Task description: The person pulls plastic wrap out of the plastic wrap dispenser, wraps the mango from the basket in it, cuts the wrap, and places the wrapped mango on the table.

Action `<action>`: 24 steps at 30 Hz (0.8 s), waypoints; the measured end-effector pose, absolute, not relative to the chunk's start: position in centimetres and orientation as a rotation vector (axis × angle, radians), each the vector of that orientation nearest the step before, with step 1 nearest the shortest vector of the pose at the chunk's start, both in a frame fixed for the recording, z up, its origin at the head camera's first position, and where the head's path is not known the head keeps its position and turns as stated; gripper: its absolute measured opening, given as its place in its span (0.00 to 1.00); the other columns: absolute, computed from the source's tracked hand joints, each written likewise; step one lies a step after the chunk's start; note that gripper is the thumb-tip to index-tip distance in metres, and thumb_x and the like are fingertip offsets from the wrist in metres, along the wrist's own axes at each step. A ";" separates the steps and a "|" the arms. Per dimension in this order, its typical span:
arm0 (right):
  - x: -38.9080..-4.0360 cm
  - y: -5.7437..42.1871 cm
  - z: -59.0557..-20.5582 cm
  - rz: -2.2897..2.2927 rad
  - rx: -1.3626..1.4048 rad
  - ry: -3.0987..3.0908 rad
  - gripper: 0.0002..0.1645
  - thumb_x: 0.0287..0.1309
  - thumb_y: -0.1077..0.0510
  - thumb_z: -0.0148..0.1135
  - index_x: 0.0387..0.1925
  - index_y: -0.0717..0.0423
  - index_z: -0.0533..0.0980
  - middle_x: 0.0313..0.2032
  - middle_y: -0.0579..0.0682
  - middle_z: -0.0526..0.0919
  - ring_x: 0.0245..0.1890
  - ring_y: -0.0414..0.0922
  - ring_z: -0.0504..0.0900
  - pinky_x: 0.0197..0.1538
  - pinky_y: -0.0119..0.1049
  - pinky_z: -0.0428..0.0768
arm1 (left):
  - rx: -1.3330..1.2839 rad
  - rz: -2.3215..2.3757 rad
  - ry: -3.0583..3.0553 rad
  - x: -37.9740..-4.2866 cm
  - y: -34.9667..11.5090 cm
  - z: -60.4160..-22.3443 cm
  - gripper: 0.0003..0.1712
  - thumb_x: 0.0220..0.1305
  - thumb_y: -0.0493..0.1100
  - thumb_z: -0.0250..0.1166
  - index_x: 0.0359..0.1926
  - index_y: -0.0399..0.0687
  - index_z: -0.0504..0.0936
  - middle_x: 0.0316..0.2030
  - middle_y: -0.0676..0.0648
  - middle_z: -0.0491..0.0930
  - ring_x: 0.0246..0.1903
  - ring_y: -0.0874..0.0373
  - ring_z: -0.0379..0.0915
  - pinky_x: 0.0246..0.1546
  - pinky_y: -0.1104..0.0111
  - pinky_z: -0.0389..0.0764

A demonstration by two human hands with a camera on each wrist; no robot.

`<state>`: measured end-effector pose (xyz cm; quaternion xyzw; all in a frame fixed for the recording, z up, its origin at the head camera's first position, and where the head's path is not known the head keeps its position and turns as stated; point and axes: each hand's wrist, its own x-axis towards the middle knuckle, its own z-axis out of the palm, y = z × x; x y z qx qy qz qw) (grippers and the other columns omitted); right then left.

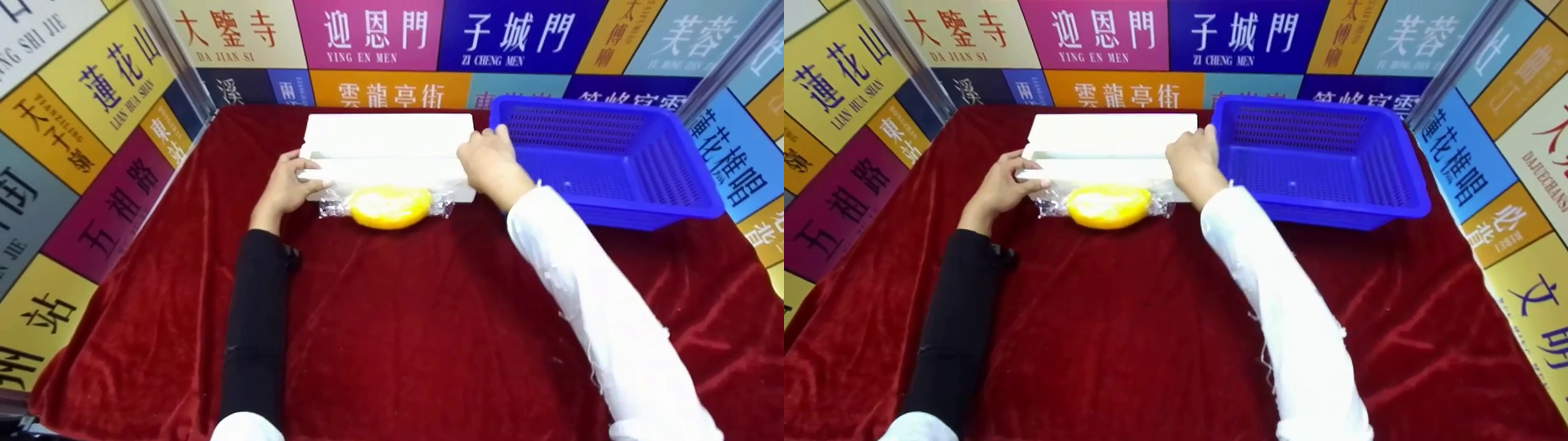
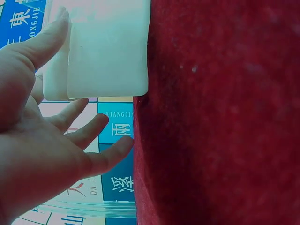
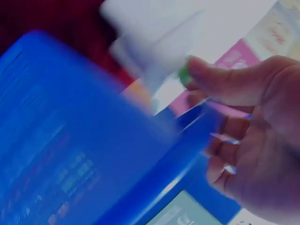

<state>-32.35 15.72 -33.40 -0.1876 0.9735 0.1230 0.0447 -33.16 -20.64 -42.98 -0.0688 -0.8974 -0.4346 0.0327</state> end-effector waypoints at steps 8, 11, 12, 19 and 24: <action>-29.4 11.8 -36.0 -0.288 -0.862 2.993 0.51 0.52 0.38 0.74 0.72 0.53 0.66 0.65 0.58 0.69 0.64 0.59 0.65 0.64 0.59 0.61 | -0.315 -1.325 -2.774 -33.1 -20.4 -42.9 0.44 0.54 0.49 0.79 0.70 0.46 0.72 0.73 0.34 0.59 0.74 0.41 0.53 0.76 0.53 0.53; -29.1 11.1 -37.5 -0.324 -0.893 2.997 0.57 0.48 0.34 0.76 0.73 0.53 0.64 0.68 0.56 0.65 0.67 0.57 0.61 0.66 0.57 0.59 | -0.338 -1.323 -2.795 -33.1 -20.6 -42.7 0.53 0.52 0.50 0.80 0.75 0.48 0.64 0.74 0.35 0.57 0.75 0.42 0.53 0.77 0.55 0.53; -29.0 11.0 -37.9 -0.329 -0.899 3.001 0.56 0.47 0.34 0.76 0.72 0.53 0.66 0.68 0.56 0.65 0.66 0.56 0.61 0.65 0.55 0.59 | -0.341 -1.316 -2.811 -33.0 -20.7 -42.7 0.55 0.51 0.50 0.81 0.76 0.48 0.62 0.75 0.35 0.57 0.75 0.43 0.52 0.77 0.55 0.53; -28.9 10.5 -39.9 -0.353 -0.928 3.064 0.42 0.49 0.40 0.78 0.61 0.54 0.75 0.59 0.54 0.70 0.58 0.54 0.65 0.55 0.49 0.63 | -0.334 -1.276 -2.857 -32.8 -22.0 -42.6 0.65 0.44 0.49 0.84 0.79 0.48 0.55 0.76 0.35 0.52 0.75 0.44 0.48 0.77 0.54 0.53; -28.7 10.3 -40.2 -0.363 -0.934 3.093 0.47 0.51 0.45 0.78 0.69 0.52 0.67 0.59 0.55 0.73 0.59 0.55 0.66 0.54 0.50 0.63 | -0.337 -1.254 -2.868 -32.8 -22.6 -42.4 0.66 0.43 0.50 0.84 0.79 0.49 0.54 0.76 0.34 0.50 0.76 0.43 0.47 0.77 0.52 0.53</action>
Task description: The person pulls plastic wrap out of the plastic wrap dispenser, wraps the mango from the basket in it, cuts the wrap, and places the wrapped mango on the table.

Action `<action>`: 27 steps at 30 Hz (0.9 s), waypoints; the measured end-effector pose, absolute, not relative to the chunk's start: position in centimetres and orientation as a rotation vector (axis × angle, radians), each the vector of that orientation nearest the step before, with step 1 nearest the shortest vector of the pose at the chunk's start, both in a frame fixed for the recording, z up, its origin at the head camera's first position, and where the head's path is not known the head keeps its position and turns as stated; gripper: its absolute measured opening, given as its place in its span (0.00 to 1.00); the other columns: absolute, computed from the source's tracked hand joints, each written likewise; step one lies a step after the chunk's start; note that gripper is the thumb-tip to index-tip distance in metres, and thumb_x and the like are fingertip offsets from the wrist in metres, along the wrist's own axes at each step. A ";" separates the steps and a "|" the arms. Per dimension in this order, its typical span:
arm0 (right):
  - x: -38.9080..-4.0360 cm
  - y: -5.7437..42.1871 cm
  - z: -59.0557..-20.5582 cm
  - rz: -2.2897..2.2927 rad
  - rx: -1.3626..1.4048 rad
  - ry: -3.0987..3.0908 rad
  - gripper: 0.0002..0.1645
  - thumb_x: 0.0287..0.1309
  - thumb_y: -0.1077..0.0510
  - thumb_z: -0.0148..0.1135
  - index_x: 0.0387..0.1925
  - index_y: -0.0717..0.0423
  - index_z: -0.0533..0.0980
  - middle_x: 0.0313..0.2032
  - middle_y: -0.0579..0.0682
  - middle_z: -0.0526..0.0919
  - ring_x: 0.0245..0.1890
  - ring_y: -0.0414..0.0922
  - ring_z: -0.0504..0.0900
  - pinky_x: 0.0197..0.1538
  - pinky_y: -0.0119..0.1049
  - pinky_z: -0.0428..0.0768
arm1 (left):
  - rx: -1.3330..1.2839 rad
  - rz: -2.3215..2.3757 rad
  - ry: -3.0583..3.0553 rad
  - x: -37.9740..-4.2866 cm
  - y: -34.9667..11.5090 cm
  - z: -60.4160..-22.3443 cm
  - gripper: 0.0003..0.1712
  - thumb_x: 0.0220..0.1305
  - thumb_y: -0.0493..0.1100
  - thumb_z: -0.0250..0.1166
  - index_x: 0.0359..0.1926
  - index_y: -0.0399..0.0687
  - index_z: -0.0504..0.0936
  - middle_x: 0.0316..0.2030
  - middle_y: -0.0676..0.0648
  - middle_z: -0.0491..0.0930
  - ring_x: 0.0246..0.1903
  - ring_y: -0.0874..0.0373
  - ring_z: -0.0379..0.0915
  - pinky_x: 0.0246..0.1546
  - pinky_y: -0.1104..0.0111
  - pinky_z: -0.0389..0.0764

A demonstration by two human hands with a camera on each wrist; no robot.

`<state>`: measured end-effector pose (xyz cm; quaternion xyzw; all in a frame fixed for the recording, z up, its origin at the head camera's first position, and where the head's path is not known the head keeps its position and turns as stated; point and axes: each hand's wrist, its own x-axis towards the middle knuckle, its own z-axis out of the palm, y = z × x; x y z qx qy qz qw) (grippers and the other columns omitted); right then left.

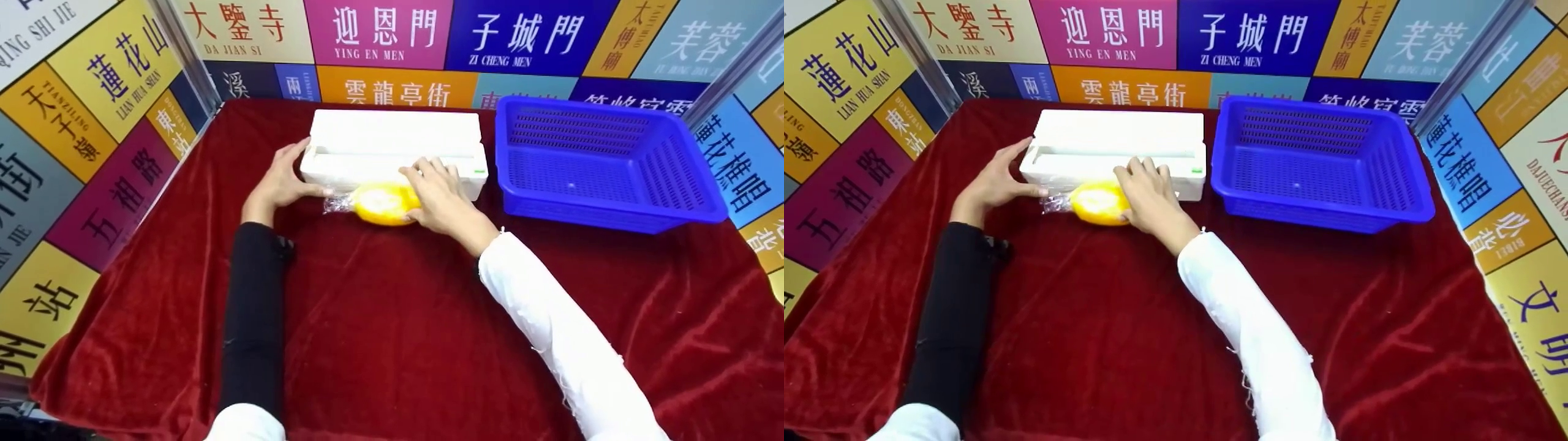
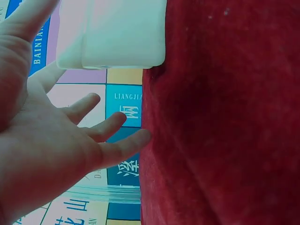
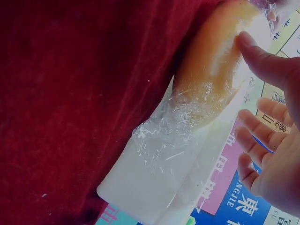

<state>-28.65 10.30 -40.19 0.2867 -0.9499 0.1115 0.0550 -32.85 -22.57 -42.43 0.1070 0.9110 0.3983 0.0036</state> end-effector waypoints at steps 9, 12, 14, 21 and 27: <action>-28.2 10.0 -40.4 0.409 0.915 -2.905 0.49 0.51 0.54 0.77 0.72 0.55 0.65 0.52 0.55 0.77 0.58 0.55 0.68 0.56 0.50 0.62 | 0.266 1.132 2.848 -32.0 -22.7 -40.4 0.69 0.40 0.58 0.84 0.80 0.58 0.53 0.78 0.37 0.44 0.77 0.37 0.43 0.75 0.44 0.54; -28.2 10.0 -40.4 0.397 0.914 -2.895 0.43 0.50 0.53 0.78 0.67 0.56 0.71 0.50 0.54 0.76 0.55 0.55 0.69 0.55 0.50 0.60 | 0.247 1.088 2.883 -31.3 -22.0 -38.9 0.68 0.40 0.63 0.83 0.79 0.62 0.55 0.79 0.40 0.42 0.76 0.35 0.42 0.73 0.41 0.55; -28.1 10.1 -40.5 0.380 0.918 -2.883 0.38 0.49 0.52 0.78 0.62 0.55 0.76 0.49 0.54 0.75 0.53 0.55 0.69 0.54 0.50 0.59 | 0.262 1.074 2.920 -30.8 -21.3 -37.9 0.64 0.44 0.64 0.81 0.79 0.62 0.57 0.80 0.42 0.42 0.76 0.37 0.42 0.73 0.42 0.56; -27.7 10.2 -41.2 0.180 1.000 -2.694 0.32 0.52 0.47 0.76 0.56 0.57 0.80 0.46 0.55 0.78 0.49 0.55 0.72 0.53 0.51 0.61 | 0.383 1.030 3.111 -29.5 -17.5 -35.8 0.39 0.64 0.60 0.67 0.71 0.50 0.71 0.76 0.41 0.57 0.74 0.41 0.48 0.74 0.50 0.57; -27.1 10.2 -41.7 0.047 1.034 -2.541 0.28 0.50 0.47 0.77 0.48 0.58 0.80 0.43 0.56 0.80 0.46 0.56 0.74 0.54 0.52 0.65 | 0.511 0.915 3.201 -28.6 -13.8 -35.6 0.29 0.68 0.57 0.65 0.65 0.48 0.79 0.68 0.40 0.71 0.70 0.42 0.60 0.73 0.52 0.59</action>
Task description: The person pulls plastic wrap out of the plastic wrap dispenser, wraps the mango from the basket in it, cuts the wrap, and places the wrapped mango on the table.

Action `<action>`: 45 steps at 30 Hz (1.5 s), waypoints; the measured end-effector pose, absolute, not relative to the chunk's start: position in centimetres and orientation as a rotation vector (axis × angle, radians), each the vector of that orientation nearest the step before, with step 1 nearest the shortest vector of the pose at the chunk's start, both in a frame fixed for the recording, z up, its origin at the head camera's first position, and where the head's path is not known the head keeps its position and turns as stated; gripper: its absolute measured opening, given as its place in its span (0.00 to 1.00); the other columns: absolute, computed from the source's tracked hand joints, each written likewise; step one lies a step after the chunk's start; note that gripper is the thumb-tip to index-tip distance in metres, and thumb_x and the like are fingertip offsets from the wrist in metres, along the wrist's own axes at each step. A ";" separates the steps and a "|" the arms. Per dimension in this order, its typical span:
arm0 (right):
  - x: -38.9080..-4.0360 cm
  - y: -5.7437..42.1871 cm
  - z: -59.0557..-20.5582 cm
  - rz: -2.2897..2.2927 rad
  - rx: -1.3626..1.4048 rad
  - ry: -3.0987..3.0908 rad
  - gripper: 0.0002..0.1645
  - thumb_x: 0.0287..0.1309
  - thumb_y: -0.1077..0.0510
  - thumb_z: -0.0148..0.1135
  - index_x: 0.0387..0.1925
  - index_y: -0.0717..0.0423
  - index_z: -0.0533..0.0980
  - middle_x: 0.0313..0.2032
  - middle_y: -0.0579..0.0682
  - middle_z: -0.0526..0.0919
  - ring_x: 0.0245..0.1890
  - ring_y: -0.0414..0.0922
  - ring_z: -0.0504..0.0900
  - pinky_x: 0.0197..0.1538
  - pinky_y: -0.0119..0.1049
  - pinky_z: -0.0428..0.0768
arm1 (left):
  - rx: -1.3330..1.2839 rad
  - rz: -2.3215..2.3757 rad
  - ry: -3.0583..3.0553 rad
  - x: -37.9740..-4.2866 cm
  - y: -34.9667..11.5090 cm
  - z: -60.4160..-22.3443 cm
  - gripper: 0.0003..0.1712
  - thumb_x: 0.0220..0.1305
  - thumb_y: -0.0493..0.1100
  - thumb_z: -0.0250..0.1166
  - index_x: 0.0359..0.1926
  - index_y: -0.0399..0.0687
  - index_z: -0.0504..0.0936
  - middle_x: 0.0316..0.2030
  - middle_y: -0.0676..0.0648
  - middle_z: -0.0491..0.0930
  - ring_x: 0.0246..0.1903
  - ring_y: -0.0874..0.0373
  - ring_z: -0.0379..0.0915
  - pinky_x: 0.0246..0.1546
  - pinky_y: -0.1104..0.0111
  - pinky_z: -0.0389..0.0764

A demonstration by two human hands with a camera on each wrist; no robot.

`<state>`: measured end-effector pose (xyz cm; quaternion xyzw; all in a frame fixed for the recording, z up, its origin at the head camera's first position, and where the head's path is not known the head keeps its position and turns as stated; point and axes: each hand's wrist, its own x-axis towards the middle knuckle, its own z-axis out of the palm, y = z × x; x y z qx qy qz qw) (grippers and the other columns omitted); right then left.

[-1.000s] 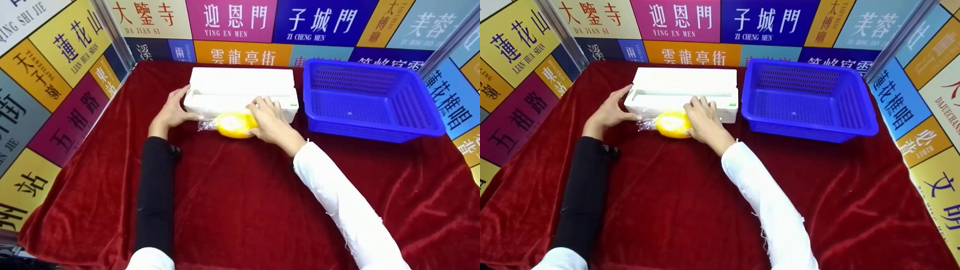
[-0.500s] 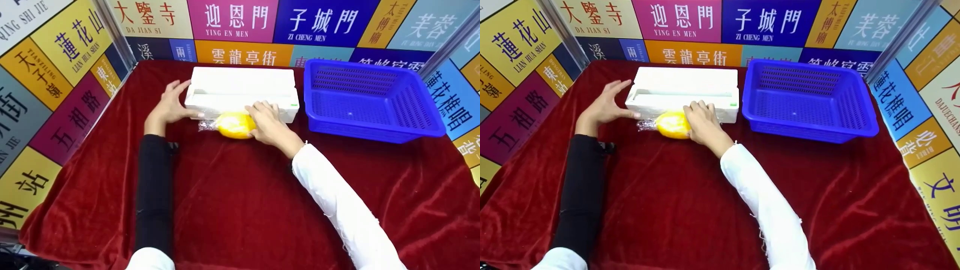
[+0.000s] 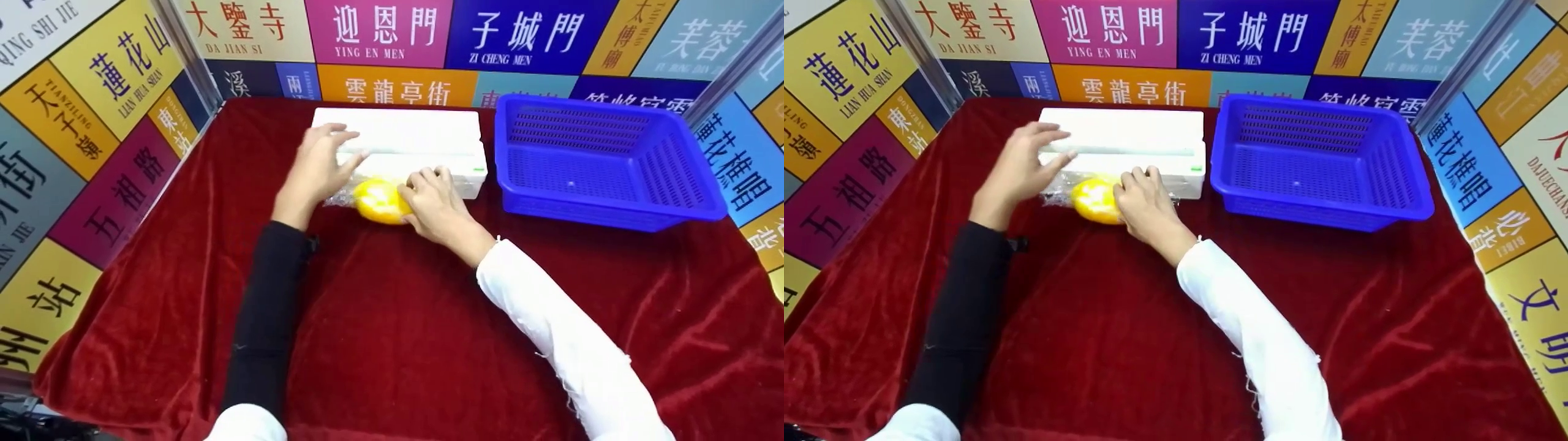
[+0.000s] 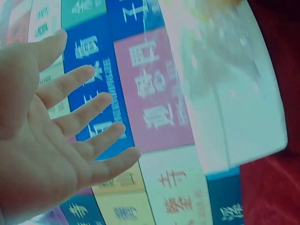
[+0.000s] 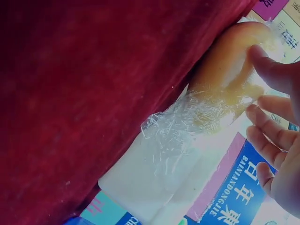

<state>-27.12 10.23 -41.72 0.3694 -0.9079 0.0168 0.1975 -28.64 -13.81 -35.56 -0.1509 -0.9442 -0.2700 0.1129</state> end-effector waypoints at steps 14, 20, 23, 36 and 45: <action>-26.5 10.3 -41.9 0.038 1.077 -2.555 0.20 0.52 0.58 0.75 0.43 0.60 0.75 0.46 0.56 0.83 0.46 0.56 0.84 0.65 0.50 0.70 | -0.658 -0.753 -2.893 -28.1 -10.1 -36.7 0.16 0.70 0.45 0.63 0.52 0.44 0.87 0.47 0.43 0.88 0.50 0.49 0.83 0.55 0.59 0.80; -26.3 10.5 -41.8 0.013 1.026 -2.587 0.27 0.51 0.56 0.75 0.49 0.59 0.72 0.46 0.55 0.80 0.47 0.56 0.82 0.57 0.47 0.71 | -0.665 -0.720 -2.933 -28.1 -9.9 -36.7 0.15 0.68 0.42 0.64 0.53 0.44 0.86 0.44 0.42 0.88 0.46 0.49 0.83 0.53 0.59 0.81; -26.2 10.3 -41.7 0.006 1.001 -2.620 0.34 0.50 0.54 0.76 0.55 0.59 0.70 0.46 0.55 0.78 0.50 0.55 0.80 0.56 0.48 0.71 | -0.674 -0.721 -2.926 -28.2 -9.8 -36.7 0.15 0.66 0.41 0.66 0.53 0.44 0.87 0.42 0.43 0.88 0.44 0.49 0.84 0.52 0.59 0.81; -26.7 10.4 -41.5 0.183 1.005 -2.706 0.38 0.48 0.45 0.78 0.58 0.56 0.74 0.51 0.56 0.75 0.54 0.56 0.73 0.55 0.50 0.67 | -0.638 -0.845 -2.935 -28.3 -10.0 -36.6 0.18 0.58 0.37 0.73 0.51 0.46 0.87 0.33 0.47 0.88 0.38 0.53 0.83 0.47 0.62 0.83; -26.2 11.2 -41.5 0.168 1.068 -2.577 0.38 0.51 0.52 0.77 0.63 0.57 0.73 0.57 0.57 0.81 0.58 0.55 0.79 0.59 0.51 0.69 | -0.660 -0.974 -2.902 -28.1 -10.5 -36.1 0.16 0.62 0.41 0.72 0.51 0.45 0.86 0.38 0.45 0.89 0.40 0.54 0.84 0.46 0.63 0.84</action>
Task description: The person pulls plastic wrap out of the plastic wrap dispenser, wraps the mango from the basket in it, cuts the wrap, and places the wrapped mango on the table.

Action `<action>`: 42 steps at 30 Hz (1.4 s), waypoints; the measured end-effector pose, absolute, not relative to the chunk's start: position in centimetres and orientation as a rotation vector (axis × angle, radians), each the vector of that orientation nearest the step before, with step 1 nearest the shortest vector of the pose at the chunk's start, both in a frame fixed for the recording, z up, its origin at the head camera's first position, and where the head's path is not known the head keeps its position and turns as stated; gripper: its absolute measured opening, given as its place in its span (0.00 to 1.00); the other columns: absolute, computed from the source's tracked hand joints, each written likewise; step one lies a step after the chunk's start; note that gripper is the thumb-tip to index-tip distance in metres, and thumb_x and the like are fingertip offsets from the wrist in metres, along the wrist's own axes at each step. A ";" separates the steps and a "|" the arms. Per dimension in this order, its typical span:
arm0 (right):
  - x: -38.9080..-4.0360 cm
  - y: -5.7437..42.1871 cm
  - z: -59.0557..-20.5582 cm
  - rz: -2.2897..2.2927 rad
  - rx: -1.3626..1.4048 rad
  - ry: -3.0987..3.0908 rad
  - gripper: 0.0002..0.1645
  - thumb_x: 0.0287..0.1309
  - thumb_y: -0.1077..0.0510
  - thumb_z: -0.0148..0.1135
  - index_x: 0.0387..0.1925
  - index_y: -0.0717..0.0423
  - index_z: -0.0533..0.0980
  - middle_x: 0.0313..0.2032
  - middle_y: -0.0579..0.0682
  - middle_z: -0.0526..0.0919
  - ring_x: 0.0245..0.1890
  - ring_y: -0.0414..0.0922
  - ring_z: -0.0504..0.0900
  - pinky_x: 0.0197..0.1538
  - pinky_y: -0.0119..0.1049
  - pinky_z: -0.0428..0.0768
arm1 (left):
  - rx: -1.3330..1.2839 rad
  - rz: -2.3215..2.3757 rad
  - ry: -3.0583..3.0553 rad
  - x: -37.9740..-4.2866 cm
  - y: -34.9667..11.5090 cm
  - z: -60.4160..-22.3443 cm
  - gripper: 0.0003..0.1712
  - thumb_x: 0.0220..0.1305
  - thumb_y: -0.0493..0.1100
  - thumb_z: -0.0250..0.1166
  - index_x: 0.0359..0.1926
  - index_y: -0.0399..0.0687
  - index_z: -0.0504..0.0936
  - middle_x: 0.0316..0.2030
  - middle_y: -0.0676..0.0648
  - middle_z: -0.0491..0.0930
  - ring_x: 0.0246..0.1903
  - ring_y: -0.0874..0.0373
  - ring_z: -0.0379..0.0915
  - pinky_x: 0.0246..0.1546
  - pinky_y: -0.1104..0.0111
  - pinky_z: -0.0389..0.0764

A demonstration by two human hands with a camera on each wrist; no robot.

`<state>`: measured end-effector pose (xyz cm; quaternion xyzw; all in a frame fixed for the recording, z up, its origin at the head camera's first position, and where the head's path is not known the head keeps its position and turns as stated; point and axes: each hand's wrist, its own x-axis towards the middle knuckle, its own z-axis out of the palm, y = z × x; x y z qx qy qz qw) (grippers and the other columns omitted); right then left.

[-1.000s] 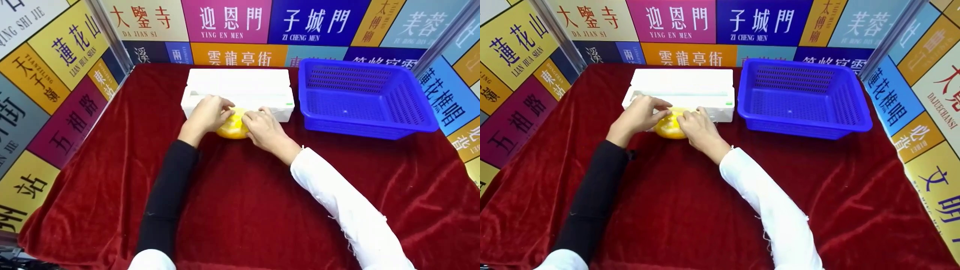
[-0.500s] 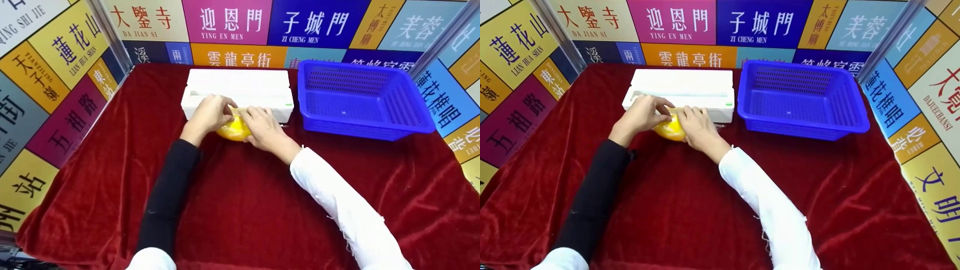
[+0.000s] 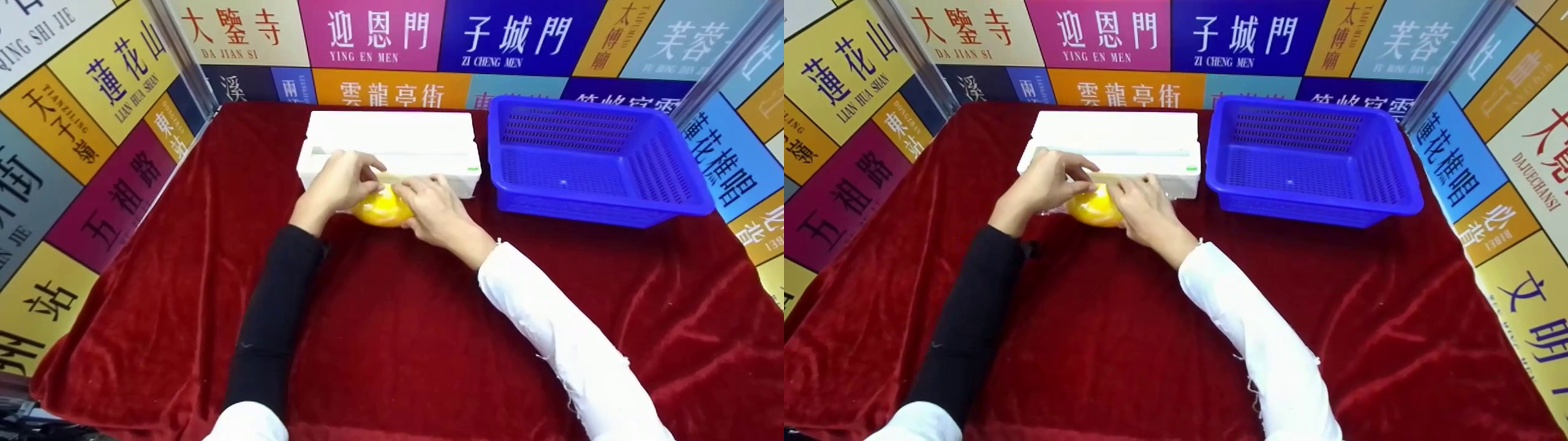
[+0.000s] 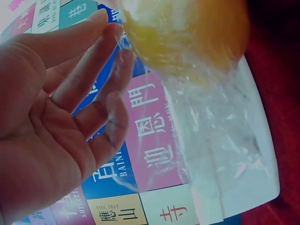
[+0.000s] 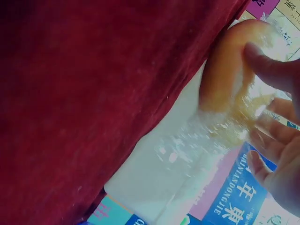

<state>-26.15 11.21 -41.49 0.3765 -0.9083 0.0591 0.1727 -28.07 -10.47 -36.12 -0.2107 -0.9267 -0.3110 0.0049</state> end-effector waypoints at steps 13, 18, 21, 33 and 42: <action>-23.8 13.9 -40.4 0.081 0.951 -1.984 0.10 0.64 0.64 0.57 0.46 0.55 0.78 0.44 0.55 0.80 0.46 0.55 0.78 0.49 0.50 0.72 | -0.897 -1.211 -2.860 -27.0 -9.7 -35.2 0.50 0.57 0.67 0.70 0.73 0.48 0.67 0.68 0.41 0.72 0.63 0.44 0.73 0.65 0.55 0.75; -22.7 14.9 -40.1 0.097 0.903 -1.857 0.10 0.63 0.66 0.57 0.45 0.56 0.77 0.44 0.55 0.80 0.47 0.55 0.78 0.50 0.51 0.72 | -0.990 -1.165 -2.864 -26.0 -8.2 -35.1 0.57 0.52 0.72 0.71 0.75 0.49 0.63 0.63 0.44 0.76 0.56 0.51 0.76 0.60 0.60 0.76; -22.3 15.5 -40.2 0.134 0.883 -1.808 0.10 0.61 0.65 0.59 0.44 0.57 0.77 0.43 0.55 0.81 0.47 0.56 0.79 0.48 0.51 0.71 | -1.041 -1.083 -2.879 -25.5 -7.1 -35.0 0.59 0.49 0.74 0.71 0.74 0.47 0.64 0.56 0.46 0.80 0.47 0.55 0.76 0.53 0.63 0.76; -18.0 17.0 -37.0 0.496 0.878 -2.134 0.51 0.46 0.45 0.79 0.66 0.59 0.66 0.62 0.61 0.71 0.62 0.59 0.70 0.58 0.56 0.64 | -1.011 -0.788 -2.806 -23.4 -4.8 -34.5 0.53 0.47 0.64 0.78 0.70 0.47 0.68 0.59 0.46 0.78 0.51 0.52 0.75 0.57 0.57 0.77; -18.8 16.3 -35.3 0.648 0.850 -2.206 0.44 0.71 0.34 0.50 0.73 0.61 0.58 0.69 0.63 0.67 0.66 0.58 0.72 0.62 0.55 0.74 | -1.127 -0.653 -2.711 -21.5 -2.9 -33.8 0.52 0.52 0.63 0.76 0.72 0.46 0.66 0.59 0.44 0.78 0.51 0.53 0.77 0.56 0.61 0.80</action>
